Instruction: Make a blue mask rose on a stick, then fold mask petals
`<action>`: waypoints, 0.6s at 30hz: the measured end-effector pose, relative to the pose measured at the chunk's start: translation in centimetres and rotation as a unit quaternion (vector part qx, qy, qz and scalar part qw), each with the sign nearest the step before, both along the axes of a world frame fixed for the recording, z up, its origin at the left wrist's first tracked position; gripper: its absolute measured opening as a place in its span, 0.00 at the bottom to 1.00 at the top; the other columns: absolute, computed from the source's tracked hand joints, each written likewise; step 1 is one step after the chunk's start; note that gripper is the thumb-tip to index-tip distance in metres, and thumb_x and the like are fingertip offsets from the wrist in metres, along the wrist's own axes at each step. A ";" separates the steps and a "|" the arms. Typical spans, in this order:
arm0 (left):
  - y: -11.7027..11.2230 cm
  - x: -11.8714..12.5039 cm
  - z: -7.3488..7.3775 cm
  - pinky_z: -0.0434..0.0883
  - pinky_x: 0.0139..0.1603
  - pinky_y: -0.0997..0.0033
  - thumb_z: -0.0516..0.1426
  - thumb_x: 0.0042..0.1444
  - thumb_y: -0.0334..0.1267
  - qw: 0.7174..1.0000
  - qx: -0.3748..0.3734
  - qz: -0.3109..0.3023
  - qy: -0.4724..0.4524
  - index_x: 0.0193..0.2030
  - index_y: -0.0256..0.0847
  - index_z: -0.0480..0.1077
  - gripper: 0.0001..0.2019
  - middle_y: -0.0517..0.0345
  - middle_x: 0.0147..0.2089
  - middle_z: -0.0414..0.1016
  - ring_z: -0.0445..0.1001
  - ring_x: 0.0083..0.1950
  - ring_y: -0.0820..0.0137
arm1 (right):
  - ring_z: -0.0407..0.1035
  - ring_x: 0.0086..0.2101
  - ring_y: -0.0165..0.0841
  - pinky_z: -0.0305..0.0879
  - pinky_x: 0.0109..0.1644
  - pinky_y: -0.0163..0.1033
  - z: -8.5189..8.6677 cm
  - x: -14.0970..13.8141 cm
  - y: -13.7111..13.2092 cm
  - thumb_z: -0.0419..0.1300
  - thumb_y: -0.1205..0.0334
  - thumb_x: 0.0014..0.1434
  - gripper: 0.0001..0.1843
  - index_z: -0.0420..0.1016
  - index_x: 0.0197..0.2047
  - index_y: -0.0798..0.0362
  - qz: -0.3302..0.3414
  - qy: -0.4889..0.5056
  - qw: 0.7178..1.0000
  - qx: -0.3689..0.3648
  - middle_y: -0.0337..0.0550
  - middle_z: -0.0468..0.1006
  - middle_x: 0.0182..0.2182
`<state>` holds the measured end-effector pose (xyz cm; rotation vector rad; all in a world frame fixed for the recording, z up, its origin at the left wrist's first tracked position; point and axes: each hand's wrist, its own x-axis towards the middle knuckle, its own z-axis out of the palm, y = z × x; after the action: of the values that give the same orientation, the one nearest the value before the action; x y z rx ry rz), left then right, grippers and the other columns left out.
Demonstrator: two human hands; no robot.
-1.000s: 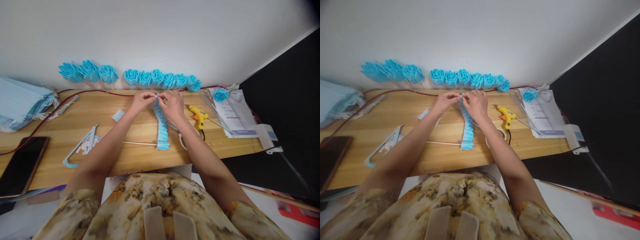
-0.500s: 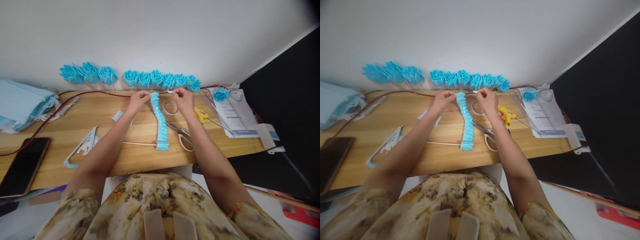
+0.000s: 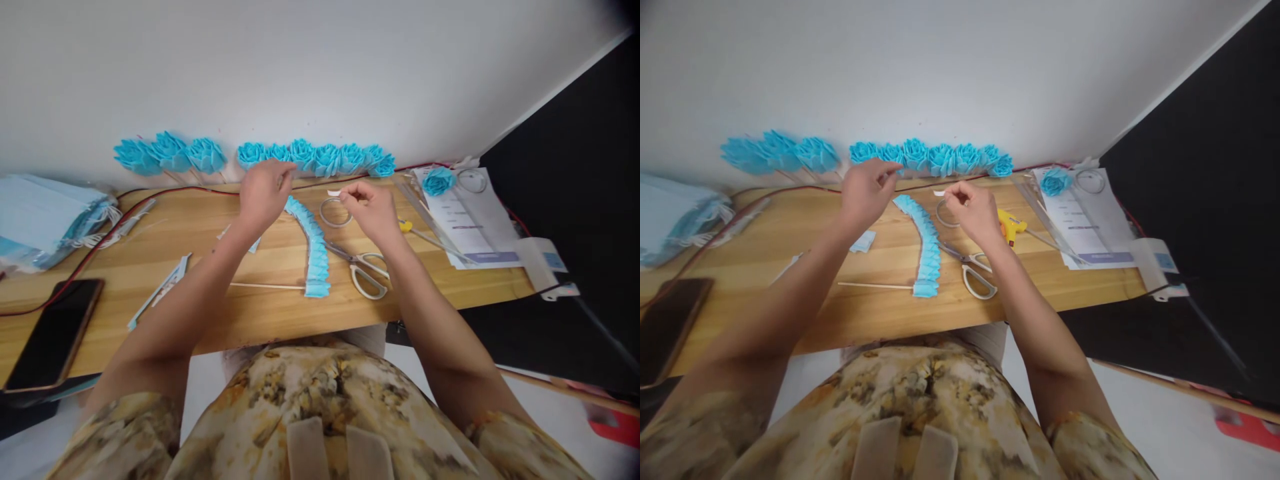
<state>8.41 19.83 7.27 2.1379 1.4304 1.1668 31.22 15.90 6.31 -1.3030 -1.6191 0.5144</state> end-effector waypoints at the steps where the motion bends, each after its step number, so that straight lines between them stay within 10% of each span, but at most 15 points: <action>1: -0.6 0.2 0.3 0.67 0.57 0.64 0.57 0.61 0.34 0.999 -0.019 -0.031 -0.018 0.48 0.39 0.81 0.13 0.50 0.48 0.81 0.76 0.50 0.60 | 0.68 0.28 0.32 0.62 0.35 0.38 0.2 -0.2 -0.5 0.60 0.59 0.56 0.08 0.79 0.30 0.53 0.013 0.000 1.000 -0.004 0.37 0.77 0.25; 6: -2.8 1.3 0.7 0.70 0.48 0.66 0.61 0.58 0.42 0.970 -0.153 -0.150 -0.119 0.43 0.38 0.82 0.12 0.51 0.45 0.83 0.77 0.45 0.63 | 0.70 0.29 0.32 0.64 0.37 0.38 0.8 -1.1 -2.3 0.60 0.59 0.57 0.09 0.79 0.30 0.53 0.040 -0.024 0.999 -0.016 0.38 0.79 0.26; 12: -4.4 1.2 0.5 0.67 0.34 0.71 0.63 0.54 0.40 0.956 -0.211 -0.155 -0.129 0.33 0.37 0.79 0.08 0.56 0.28 0.78 0.73 0.31 0.70 | 0.74 0.33 0.35 0.68 0.40 0.40 0.9 -2.1 -3.5 0.60 0.59 0.60 0.09 0.81 0.35 0.51 0.079 -0.059 0.995 -0.016 0.40 0.82 0.30; 18: -7.3 -10.5 3.0 0.64 0.33 0.70 0.62 0.56 0.48 0.994 -0.105 0.036 -0.003 0.31 0.41 0.78 0.12 0.58 0.27 0.76 0.70 0.30 0.69 | 0.78 0.40 0.43 0.71 0.48 0.50 0.4 1.7 -7.9 0.57 0.57 0.65 0.14 0.82 0.50 0.45 0.098 -0.215 0.972 0.010 0.45 0.84 0.39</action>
<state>-2.11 12.50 10.29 1.9541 1.5636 0.9969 32.90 8.01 6.74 -1.3067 -2.1223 0.3446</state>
